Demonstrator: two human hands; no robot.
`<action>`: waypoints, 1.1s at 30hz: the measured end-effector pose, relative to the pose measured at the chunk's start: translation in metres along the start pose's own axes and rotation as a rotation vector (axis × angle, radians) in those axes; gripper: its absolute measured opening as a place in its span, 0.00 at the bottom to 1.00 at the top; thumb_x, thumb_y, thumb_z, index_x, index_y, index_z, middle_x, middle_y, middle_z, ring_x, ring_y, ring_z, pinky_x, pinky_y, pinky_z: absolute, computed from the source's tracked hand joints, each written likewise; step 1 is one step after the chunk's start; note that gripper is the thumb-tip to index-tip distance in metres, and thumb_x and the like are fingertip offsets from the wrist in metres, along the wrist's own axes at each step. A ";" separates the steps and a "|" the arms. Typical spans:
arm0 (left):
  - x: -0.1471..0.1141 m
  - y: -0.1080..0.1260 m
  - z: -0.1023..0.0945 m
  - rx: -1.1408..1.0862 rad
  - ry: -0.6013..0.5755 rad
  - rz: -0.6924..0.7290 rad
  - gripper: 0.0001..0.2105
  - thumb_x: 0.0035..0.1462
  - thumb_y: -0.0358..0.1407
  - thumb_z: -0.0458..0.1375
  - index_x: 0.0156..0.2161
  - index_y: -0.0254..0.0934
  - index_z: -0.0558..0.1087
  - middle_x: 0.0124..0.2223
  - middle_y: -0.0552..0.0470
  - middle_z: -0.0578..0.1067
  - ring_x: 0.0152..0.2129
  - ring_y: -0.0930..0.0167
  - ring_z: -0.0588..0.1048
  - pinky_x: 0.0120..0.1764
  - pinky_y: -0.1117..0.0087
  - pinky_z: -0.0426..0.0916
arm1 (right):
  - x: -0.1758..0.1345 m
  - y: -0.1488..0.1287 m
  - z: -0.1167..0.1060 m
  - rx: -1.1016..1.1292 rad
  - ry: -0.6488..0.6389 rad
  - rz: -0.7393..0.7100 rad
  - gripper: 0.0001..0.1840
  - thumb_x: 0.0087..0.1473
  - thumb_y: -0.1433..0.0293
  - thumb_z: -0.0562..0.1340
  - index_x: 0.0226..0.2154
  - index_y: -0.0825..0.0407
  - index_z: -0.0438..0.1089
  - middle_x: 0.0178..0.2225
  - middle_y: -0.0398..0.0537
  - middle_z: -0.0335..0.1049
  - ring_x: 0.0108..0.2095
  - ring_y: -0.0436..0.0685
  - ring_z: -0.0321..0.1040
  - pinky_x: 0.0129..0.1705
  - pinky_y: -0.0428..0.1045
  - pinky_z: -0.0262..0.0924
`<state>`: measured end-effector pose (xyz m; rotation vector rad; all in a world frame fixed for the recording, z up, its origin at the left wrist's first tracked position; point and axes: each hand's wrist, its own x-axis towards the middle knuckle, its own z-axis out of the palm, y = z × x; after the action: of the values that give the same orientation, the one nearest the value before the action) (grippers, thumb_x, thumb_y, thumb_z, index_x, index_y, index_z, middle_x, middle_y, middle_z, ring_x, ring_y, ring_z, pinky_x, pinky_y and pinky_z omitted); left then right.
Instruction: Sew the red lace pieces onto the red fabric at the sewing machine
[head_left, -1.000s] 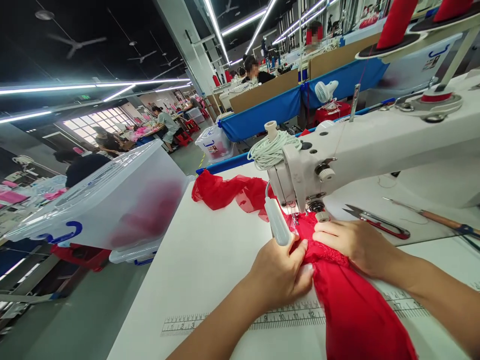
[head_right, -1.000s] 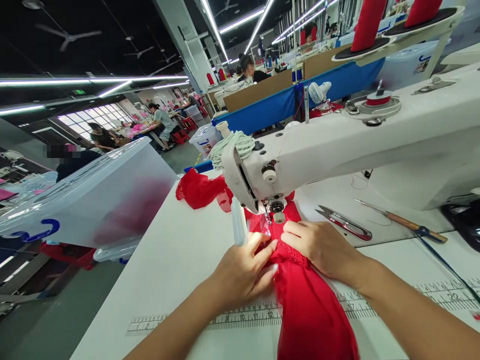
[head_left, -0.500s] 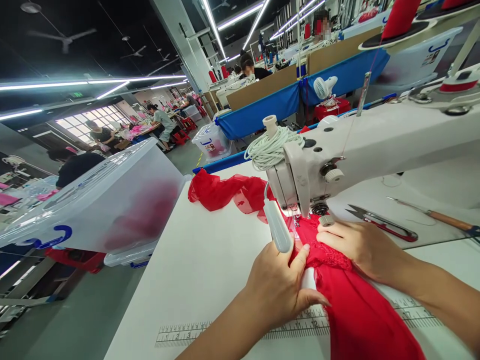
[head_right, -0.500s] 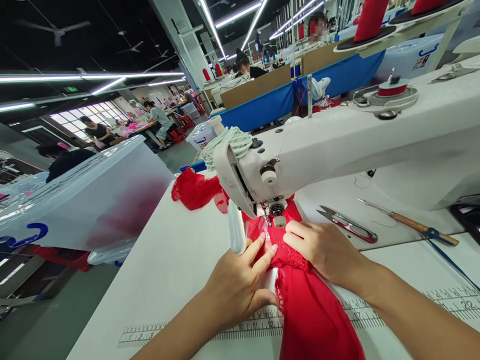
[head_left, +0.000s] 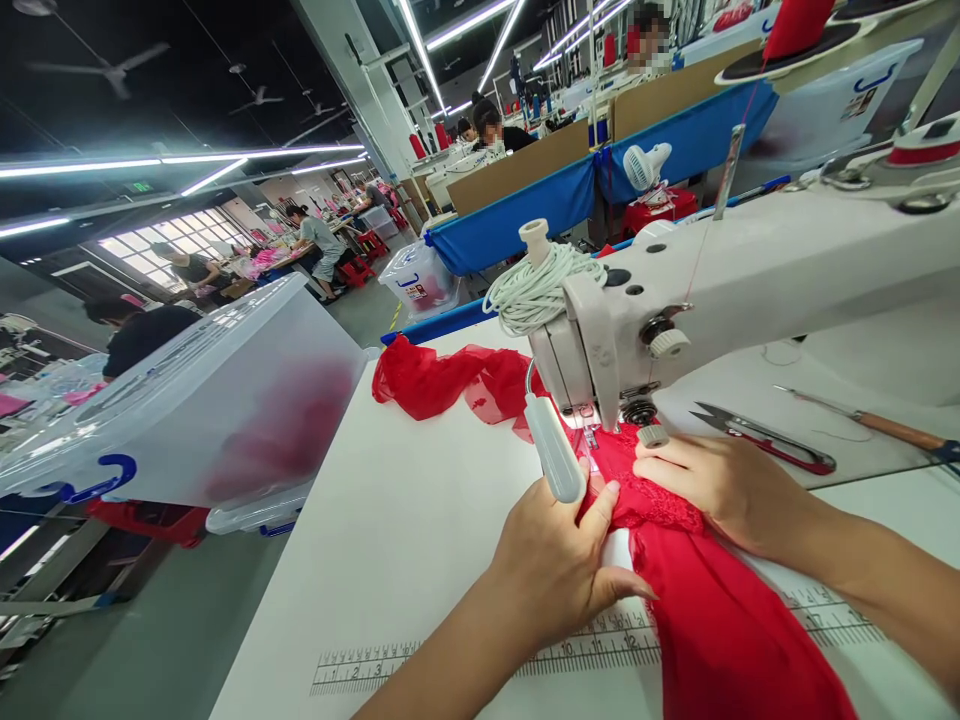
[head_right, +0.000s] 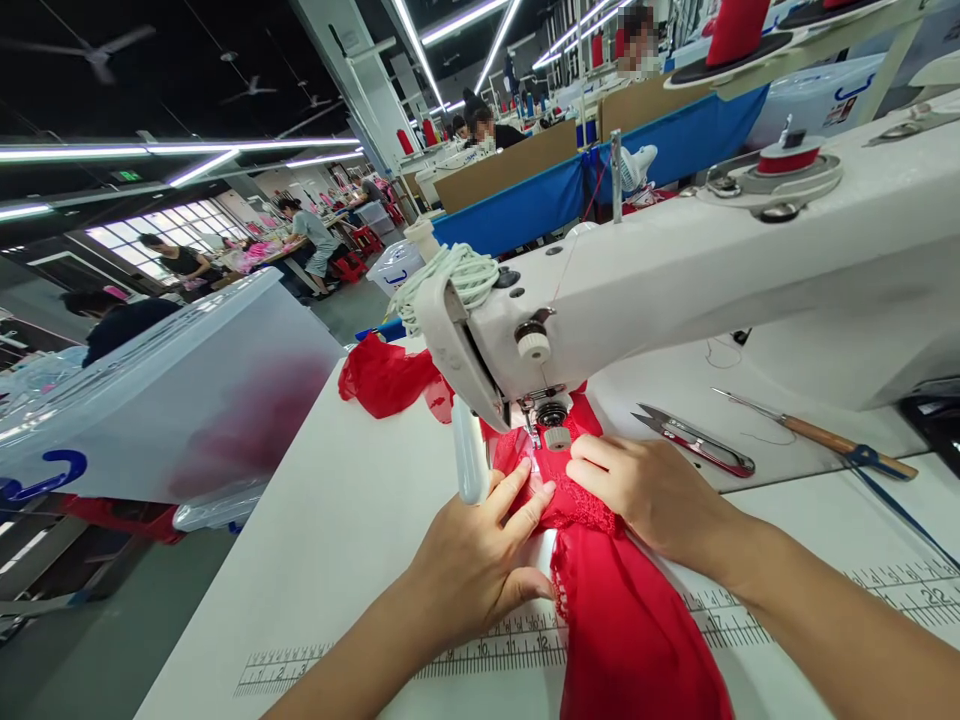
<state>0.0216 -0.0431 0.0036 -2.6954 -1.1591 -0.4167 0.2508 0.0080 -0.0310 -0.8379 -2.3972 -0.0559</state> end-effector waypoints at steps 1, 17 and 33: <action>0.000 -0.001 0.000 -0.002 -0.001 -0.003 0.45 0.62 0.60 0.26 0.53 0.30 0.74 0.47 0.33 0.76 0.36 0.58 0.75 0.31 0.61 0.72 | 0.000 0.000 0.000 0.006 -0.015 0.000 0.13 0.60 0.79 0.51 0.35 0.49 0.68 0.33 0.45 0.70 0.32 0.53 0.64 0.29 0.47 0.50; 0.003 -0.010 0.005 0.031 -0.030 -0.029 0.42 0.62 0.61 0.29 0.53 0.32 0.73 0.43 0.35 0.76 0.36 0.60 0.73 0.32 0.62 0.71 | 0.008 -0.001 -0.006 -0.033 -0.017 0.047 0.17 0.57 0.83 0.48 0.32 0.51 0.68 0.31 0.47 0.67 0.32 0.53 0.62 0.27 0.47 0.47; 0.000 -0.007 0.008 0.108 -0.025 0.003 0.40 0.62 0.62 0.36 0.53 0.27 0.72 0.43 0.34 0.77 0.37 0.58 0.75 0.31 0.62 0.72 | 0.003 0.001 -0.004 0.015 0.028 -0.041 0.16 0.58 0.81 0.49 0.35 0.50 0.69 0.31 0.45 0.72 0.28 0.51 0.65 0.27 0.47 0.51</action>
<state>0.0180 -0.0362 -0.0039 -2.6167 -1.1499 -0.3112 0.2516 0.0098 -0.0266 -0.7767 -2.3856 -0.0652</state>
